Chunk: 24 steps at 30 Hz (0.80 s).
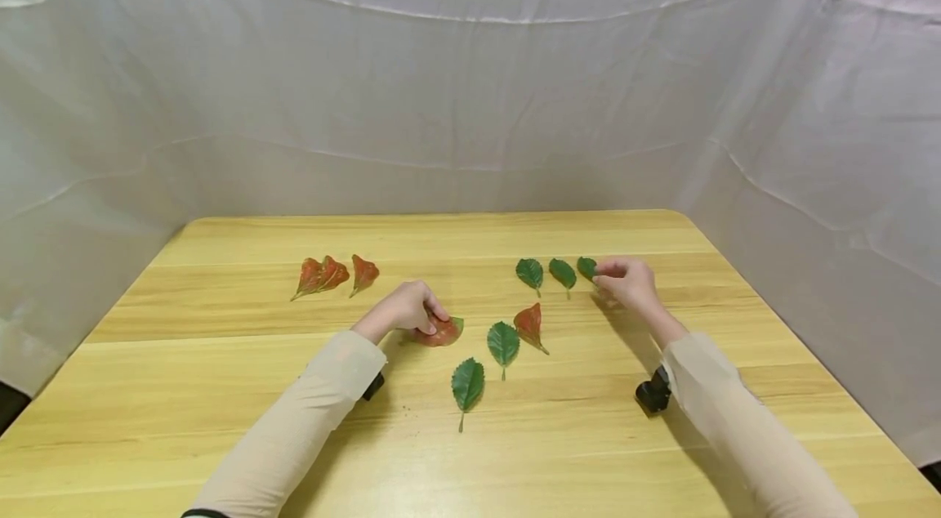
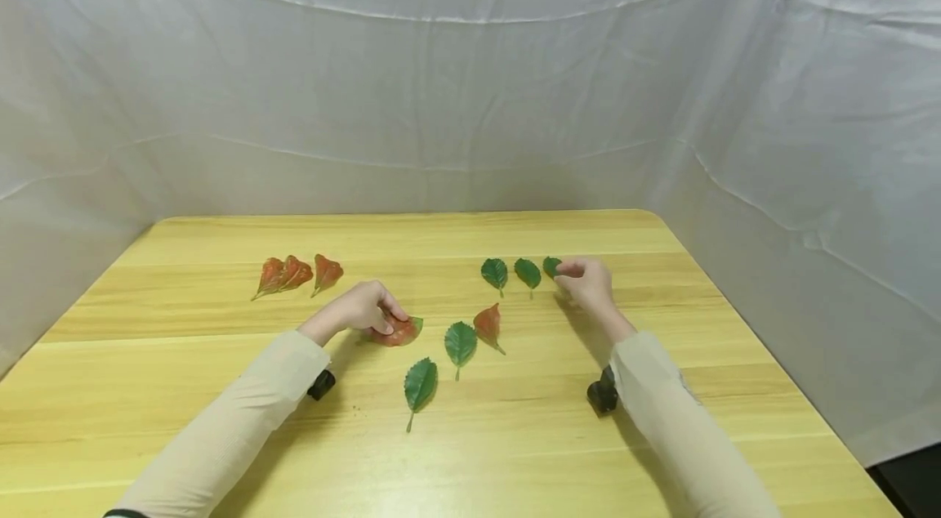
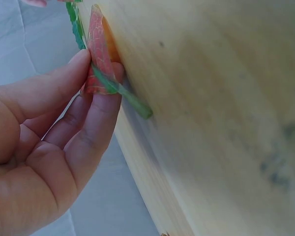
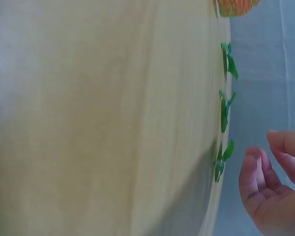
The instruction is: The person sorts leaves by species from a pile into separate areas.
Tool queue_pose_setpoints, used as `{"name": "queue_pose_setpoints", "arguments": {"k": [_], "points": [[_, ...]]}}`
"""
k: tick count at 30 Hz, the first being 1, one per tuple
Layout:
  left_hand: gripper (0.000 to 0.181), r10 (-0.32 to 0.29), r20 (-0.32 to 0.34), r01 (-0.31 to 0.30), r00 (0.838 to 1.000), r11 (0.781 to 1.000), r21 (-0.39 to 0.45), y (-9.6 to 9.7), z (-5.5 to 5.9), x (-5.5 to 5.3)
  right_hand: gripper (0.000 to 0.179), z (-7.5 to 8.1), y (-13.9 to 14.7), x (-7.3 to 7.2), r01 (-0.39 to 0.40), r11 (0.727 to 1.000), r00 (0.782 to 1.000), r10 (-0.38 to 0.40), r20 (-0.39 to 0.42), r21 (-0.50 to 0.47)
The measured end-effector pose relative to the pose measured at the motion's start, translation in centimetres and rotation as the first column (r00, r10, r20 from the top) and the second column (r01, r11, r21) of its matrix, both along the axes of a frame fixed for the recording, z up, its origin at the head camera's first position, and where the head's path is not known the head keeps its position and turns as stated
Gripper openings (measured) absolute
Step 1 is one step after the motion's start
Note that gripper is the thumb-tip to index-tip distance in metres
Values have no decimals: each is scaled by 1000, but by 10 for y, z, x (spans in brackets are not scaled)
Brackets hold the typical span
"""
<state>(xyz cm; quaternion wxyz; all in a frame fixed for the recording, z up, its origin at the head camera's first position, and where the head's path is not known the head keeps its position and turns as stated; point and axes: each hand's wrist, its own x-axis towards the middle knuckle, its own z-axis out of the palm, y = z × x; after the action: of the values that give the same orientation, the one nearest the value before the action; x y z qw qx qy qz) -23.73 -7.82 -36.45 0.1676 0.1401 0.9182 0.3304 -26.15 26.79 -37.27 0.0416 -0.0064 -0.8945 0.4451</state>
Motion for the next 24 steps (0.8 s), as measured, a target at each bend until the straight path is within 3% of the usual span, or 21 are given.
{"name": "queue_pose_setpoints", "arguments": {"k": [3, 16, 24], "points": [[23, -2, 0, 2, 1000, 1000, 2, 0, 0, 0, 25, 0, -2, 4, -23, 999, 1000, 23, 1, -48], [22, -7, 10, 7, 1000, 1000, 9, 1, -2, -1, 22, 1, -21, 23, -139, 986, 990, 135, -45, -97], [22, -3, 5, 3, 1000, 1000, 3, 1, -1, -1, 23, 6, -35, 35, -186, 976, 982, 186, -14, -111]]}}
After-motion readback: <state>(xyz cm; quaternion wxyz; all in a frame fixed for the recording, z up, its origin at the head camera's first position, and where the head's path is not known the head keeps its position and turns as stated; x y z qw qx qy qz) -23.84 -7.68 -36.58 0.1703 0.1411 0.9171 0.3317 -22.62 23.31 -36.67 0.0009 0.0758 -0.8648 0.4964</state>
